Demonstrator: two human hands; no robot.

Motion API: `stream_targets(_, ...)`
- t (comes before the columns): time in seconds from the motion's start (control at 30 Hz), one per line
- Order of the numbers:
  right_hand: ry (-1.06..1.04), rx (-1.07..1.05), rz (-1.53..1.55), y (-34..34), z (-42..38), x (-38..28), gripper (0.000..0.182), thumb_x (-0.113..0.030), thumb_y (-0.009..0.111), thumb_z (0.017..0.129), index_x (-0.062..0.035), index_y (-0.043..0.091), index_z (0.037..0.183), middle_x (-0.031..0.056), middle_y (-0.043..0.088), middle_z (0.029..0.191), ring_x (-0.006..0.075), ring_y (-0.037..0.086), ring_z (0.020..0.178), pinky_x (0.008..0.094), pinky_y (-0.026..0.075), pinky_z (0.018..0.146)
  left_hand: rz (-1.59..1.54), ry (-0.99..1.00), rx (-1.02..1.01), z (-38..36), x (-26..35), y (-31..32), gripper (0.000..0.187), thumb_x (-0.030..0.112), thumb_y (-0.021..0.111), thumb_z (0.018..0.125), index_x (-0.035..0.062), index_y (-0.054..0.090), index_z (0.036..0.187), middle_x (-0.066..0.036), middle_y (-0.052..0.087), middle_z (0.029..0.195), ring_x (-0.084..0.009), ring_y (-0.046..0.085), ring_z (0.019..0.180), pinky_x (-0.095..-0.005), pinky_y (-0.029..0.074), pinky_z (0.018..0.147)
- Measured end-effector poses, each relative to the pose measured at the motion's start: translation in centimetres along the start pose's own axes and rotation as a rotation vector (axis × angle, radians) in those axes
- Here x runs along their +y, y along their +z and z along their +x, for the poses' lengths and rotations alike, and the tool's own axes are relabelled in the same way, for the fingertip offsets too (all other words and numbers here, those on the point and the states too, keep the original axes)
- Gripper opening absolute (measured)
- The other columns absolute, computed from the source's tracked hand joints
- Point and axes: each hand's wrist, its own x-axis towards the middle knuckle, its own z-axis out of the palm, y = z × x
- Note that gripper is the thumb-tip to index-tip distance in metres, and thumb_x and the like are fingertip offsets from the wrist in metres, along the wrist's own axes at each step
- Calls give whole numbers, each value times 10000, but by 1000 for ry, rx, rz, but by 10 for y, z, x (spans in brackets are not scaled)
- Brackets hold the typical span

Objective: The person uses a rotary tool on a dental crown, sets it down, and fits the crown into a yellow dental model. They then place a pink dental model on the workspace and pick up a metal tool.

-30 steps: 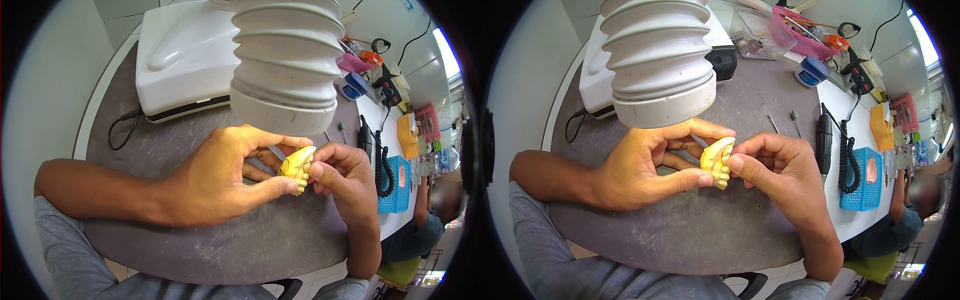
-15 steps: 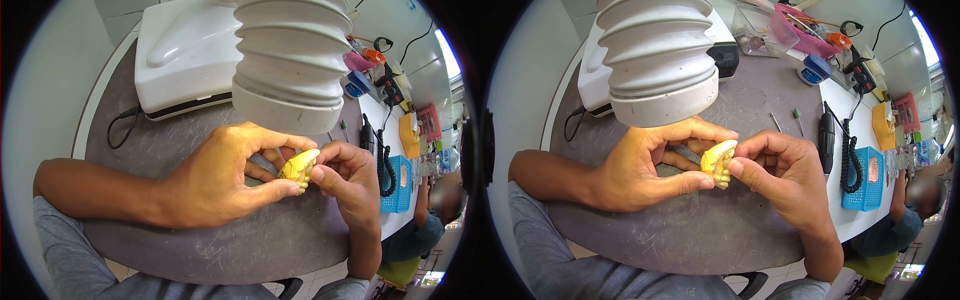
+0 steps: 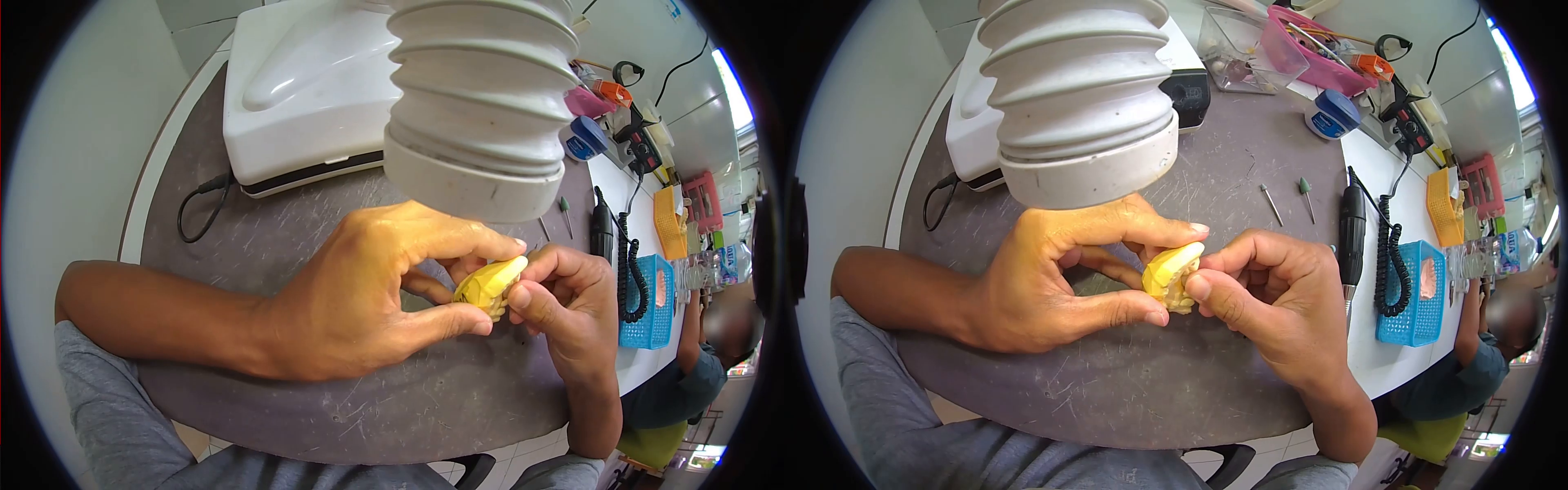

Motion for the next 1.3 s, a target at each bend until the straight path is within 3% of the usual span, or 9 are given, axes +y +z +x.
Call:
stream_targets(0.27,-258,64,-100,6,-1,1,313,-138,848,736,-2,662,948,4,610,844,14,491,601,168,391,523,-112,56,75,-2,-1,5,455,-50,690,835,-35,466,1231,-111,561,1153,-205,602,1103,-320,538,944)
stream_targets(0.33,-254,74,-151,4,-1,2,375,-152,882,677,-32,663,957,16,573,892,43,483,600,187,407,523,-150,-19,85,-1,0,4,481,-66,675,838,-23,415,1240,-117,539,1168,-212,593,1121,-324,532,960)
stream_targets(0.4,-555,106,-555,4,2,5,371,-142,876,671,-48,665,962,45,568,916,76,518,640,200,410,512,-250,-39,144,1,2,6,443,-23,698,832,-43,460,1206,-122,575,1132,-212,597,1111,-342,539,950)
stream_targets(0.63,-699,185,-620,4,7,15,358,-32,807,663,-5,645,981,141,651,1043,207,670,838,280,557,690,-175,-29,226,0,5,7,391,19,697,851,-65,515,1186,-137,617,1109,-190,616,1071,-319,561,883)
stream_targets(0.87,-703,200,-608,1,5,10,339,24,740,665,11,641,988,155,668,1016,229,680,852,305,555,746,-152,23,218,2,-1,4,322,27,682,866,-62,561,1150,-130,643,1064,-169,643,983,-295,556,858)
stream_targets(0.97,-678,186,-611,-1,3,10,366,20,741,665,14,651,1019,151,670,1008,231,681,854,302,555,751,-161,0,115,2,-4,1,397,-50,666,852,-41,499,1213,-136,566,1174,-186,604,1069,-316,533,937)
stream_targets(1.17,-612,105,-526,-2,3,9,474,23,729,722,28,608,1181,140,667,1030,193,672,896,292,552,788,-152,45,175,3,-6,2,243,10,666,869,-40,596,1097,-116,649,1036,-168,643,981,-312,549,881)
stream_targets(1.23,-271,214,98,12,0,2,533,-13,712,808,45,502,1294,148,653,1064,180,661,933,275,548,812,-170,93,232,4,-6,4,235,3,667,866,-44,600,1086,-122,645,1050,-175,642,978,-318,554,875)
stream_targets(1.3,-137,114,240,8,-1,1,546,-37,699,840,50,459,1322,152,646,1075,182,658,947,270,547,818,-215,55,201,3,-4,5,234,-50,652,857,-36,594,1084,-122,606,1080,-186,621,1025,-326,547,906)
